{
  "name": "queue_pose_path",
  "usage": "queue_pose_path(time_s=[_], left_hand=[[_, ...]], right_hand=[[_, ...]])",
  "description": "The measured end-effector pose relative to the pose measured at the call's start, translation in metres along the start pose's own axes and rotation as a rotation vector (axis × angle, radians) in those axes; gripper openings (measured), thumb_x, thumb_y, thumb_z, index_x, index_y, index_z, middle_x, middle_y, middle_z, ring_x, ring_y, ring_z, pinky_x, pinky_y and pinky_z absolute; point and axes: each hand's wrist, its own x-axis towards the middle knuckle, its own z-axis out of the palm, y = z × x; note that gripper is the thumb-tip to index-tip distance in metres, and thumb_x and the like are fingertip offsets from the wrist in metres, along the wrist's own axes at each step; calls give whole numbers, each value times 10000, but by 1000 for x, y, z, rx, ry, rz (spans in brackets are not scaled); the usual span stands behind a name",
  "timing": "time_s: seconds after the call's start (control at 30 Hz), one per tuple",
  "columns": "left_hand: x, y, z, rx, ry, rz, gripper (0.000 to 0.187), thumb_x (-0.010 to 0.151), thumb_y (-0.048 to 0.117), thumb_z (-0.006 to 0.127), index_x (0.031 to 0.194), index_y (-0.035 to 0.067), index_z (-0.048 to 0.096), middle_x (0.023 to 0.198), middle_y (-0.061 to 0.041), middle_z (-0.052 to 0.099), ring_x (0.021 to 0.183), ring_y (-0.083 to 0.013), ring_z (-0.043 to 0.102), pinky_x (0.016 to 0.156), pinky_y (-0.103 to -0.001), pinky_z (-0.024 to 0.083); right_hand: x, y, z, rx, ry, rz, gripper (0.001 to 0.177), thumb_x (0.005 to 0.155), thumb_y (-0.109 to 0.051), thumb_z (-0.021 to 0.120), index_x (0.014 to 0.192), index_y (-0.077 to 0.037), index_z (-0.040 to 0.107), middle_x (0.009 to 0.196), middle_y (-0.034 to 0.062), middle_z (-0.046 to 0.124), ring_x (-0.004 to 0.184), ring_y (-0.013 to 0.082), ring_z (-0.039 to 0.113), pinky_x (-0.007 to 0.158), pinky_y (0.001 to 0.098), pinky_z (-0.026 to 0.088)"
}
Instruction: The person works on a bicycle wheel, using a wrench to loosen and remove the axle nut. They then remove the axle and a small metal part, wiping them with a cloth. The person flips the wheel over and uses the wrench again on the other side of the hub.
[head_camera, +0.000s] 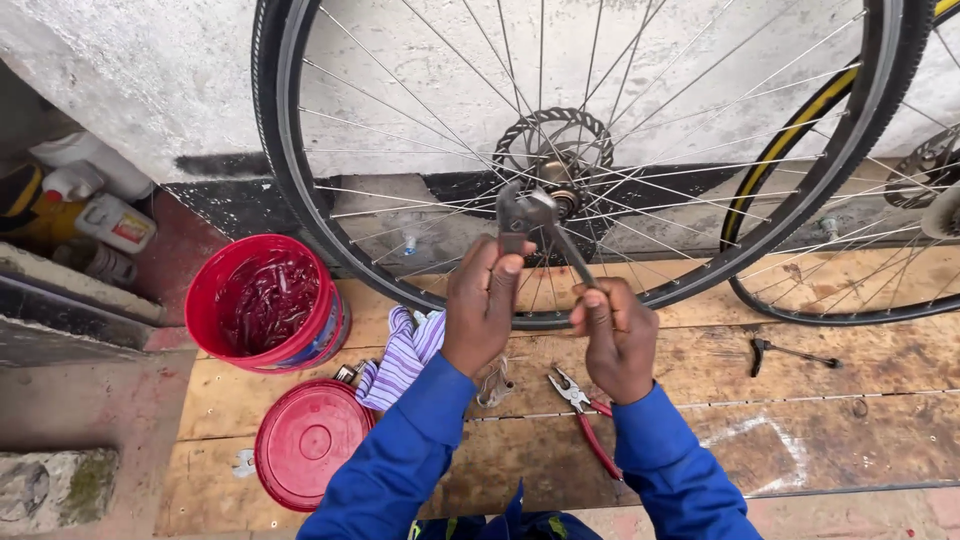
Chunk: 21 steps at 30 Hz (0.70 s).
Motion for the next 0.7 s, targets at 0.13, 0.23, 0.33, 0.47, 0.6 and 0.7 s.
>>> queue_pose_path(time_s=[0.13,0.23,0.33,0.47,0.6,0.7], left_hand=[[11,-27,-33,66,-24,-88,347,1072,227,349,1137,2,605,695,-111,591,596,-199,617,593,-350,536],[29,-29,-48,375,-124,18,356,1064,263,398,1204,19,617,866,-230,663,763,-436,671,671,-510,549],[38,-56,-55,656,-290,104,336,1034,382,432,1240,167,589,849,-105,632,703,-382,670,628,-504,544],[60,-32,-66,773,-432,185,307,1019,345,494,1216,125,578,853,-145,639,679,-418,682,623,-529,549],[81,-9,-74,887,-602,196,279,1011,331,485,1155,100,546,849,-177,660,670,-451,693,619,-560,555],[95,-4,-76,986,-658,266,283,1011,369,473,1134,122,533,836,-147,659,663,-428,698,610,-546,555]], right_hand=[[19,15,-17,224,54,41,205,1057,-164,443,1134,-8,550,702,75,619,598,126,616,617,236,516],[35,19,-39,286,39,86,239,1069,-195,413,1157,0,520,543,14,430,412,95,458,440,202,446],[39,29,-53,196,68,78,251,1071,-199,424,1141,20,525,573,22,413,458,81,435,458,195,426],[37,24,-55,147,46,92,276,1062,-206,443,1143,35,550,548,36,425,442,97,437,454,205,422],[31,23,-55,158,41,136,280,1032,-187,482,1137,43,602,510,36,432,418,83,420,460,194,406],[30,20,-52,158,12,169,286,1024,-191,488,1143,33,621,507,41,447,427,79,424,473,190,408]])
